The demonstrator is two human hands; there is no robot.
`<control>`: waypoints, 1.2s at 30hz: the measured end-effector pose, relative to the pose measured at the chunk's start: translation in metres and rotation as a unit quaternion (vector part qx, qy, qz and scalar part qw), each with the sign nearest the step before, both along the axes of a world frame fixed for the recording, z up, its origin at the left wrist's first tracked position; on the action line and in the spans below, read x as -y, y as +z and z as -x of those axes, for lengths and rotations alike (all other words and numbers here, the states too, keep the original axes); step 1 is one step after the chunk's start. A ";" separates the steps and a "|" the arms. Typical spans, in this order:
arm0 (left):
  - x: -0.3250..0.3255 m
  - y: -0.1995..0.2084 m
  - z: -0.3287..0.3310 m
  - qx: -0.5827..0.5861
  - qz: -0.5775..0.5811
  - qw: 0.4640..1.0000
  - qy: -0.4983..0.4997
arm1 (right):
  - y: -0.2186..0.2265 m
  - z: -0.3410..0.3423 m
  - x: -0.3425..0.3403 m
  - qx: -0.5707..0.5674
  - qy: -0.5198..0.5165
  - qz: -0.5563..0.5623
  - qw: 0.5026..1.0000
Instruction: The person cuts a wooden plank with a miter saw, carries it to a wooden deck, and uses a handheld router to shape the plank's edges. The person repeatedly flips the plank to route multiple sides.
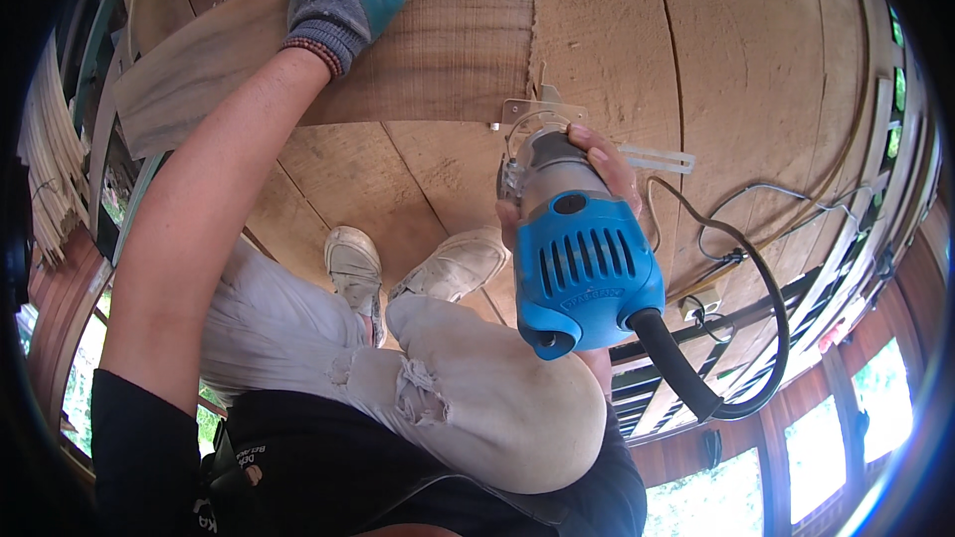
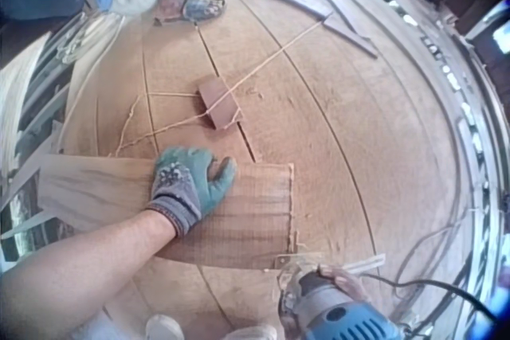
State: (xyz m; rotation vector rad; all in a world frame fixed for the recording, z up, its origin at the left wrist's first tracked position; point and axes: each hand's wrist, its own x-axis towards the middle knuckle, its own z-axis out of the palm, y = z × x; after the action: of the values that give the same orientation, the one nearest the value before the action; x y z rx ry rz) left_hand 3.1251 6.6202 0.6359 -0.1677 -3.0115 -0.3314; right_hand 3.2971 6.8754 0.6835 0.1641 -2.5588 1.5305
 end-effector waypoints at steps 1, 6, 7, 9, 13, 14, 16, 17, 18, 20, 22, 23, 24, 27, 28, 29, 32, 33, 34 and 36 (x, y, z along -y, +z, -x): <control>0.000 0.000 0.000 -0.006 -0.001 1.000 -0.001 | 0.001 0.000 0.000 0.000 0.004 -0.007 1.000; 0.001 -0.001 -0.001 0.001 0.001 1.000 0.004 | 0.002 0.000 0.000 0.006 -0.001 0.003 1.000; 0.001 -0.001 -0.001 -0.004 0.005 1.000 0.004 | 0.001 0.001 0.000 0.003 0.001 -0.001 1.000; 0.001 -0.002 -0.001 -0.001 0.004 1.000 0.003 | -0.002 0.002 0.001 -0.004 0.002 -0.006 1.000; -0.001 -0.003 0.000 -0.011 0.001 1.000 0.011 | -0.008 0.006 0.003 -0.045 0.001 0.008 0.999; 0.000 -0.003 0.000 0.000 -0.002 1.000 0.012 | -0.007 0.005 0.002 -0.046 0.002 0.008 0.999; 0.000 -0.002 0.000 0.020 -0.010 1.000 0.013 | -0.005 0.005 0.002 -0.030 0.006 -0.002 1.000; 0.000 -0.001 0.000 0.014 -0.008 1.000 0.013 | -0.003 0.005 0.002 -0.022 0.009 -0.002 1.000; 0.001 -0.001 0.000 0.008 -0.008 1.000 0.013 | -0.002 0.005 0.002 -0.011 0.011 -0.017 1.000; 0.001 0.001 0.000 0.004 -0.010 1.000 0.012 | -0.001 0.005 0.001 -0.008 0.015 -0.023 1.000; 0.001 0.002 0.000 0.010 -0.014 1.000 0.009 | 0.000 0.006 0.002 -0.010 0.015 -0.033 0.999; 0.001 0.003 0.001 0.022 -0.012 1.000 0.014 | 0.001 0.005 0.002 -0.004 0.012 -0.032 0.999; 0.000 0.003 0.001 0.035 -0.011 0.999 0.018 | 0.001 0.005 0.002 -0.010 0.015 -0.033 0.999; -0.002 0.003 0.002 0.035 -0.009 0.999 0.018 | -0.001 0.004 0.000 -0.008 0.017 -0.033 0.999; -0.002 0.003 0.002 0.029 -0.008 0.999 0.017 | -0.001 0.003 -0.002 -0.009 0.018 -0.035 0.999; -0.002 0.003 0.002 0.023 -0.006 1.000 0.016 | -0.003 0.004 -0.003 -0.016 0.022 -0.032 0.999; 0.001 0.003 0.001 0.017 -0.003 1.000 0.017 | -0.011 0.004 -0.005 -0.052 0.029 0.015 0.998; 0.001 0.002 0.001 0.023 -0.003 1.000 0.017 | -0.013 0.003 -0.004 -0.062 0.028 0.030 0.997; 0.002 0.002 0.001 0.030 -0.004 0.999 0.017 | -0.014 0.001 -0.003 -0.063 0.020 0.044 0.997; 0.003 0.001 0.002 0.022 -0.005 1.000 0.017 | -0.008 -0.004 -0.001 -0.045 0.014 0.038 0.998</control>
State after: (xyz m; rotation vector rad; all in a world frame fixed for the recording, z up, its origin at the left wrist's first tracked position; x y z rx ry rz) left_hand 3.1231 6.6170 0.6367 -0.1087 -3.0515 -0.3517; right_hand 3.3011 6.8763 0.6754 0.2548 -2.4344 1.5895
